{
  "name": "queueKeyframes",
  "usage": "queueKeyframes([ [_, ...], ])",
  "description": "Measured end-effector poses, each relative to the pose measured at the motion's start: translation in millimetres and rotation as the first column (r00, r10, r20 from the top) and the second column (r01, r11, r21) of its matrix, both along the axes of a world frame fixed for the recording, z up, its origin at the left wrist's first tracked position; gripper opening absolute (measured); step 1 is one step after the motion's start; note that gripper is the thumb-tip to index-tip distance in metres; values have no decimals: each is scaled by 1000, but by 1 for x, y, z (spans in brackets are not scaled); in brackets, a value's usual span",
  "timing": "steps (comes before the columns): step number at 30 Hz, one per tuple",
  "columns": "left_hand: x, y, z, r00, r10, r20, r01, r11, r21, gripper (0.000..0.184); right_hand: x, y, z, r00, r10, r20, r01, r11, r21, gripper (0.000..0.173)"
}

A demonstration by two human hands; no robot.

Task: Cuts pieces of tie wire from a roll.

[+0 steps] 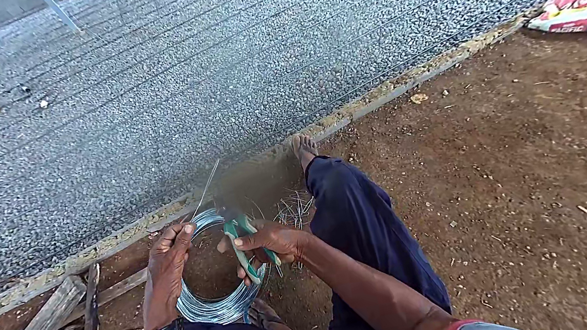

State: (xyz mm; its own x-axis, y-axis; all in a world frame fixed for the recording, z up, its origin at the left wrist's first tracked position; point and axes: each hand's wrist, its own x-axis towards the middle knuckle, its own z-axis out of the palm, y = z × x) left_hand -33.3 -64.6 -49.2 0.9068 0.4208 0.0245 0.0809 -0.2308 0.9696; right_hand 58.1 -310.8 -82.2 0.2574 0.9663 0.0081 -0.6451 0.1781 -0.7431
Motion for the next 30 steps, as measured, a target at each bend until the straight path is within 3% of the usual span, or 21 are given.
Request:
queueKeyframes([
  [13, 0, -7, -1, 995, -92, -30, 91, 996, -20, 24, 0, 4, -3, 995, -96, 12, 97, 993, -70, 37],
  [20, 2, -10, -5, 991, -112, -74, 113, 994, 1, 26, -2, 5, -2, 971, -155, 180, 192, 958, -212, 36],
  [30, 7, -14, -9, 990, -84, -114, 87, 996, 15, 26, -2, 2, -1, 953, -174, 248, 226, 953, -202, 34],
])
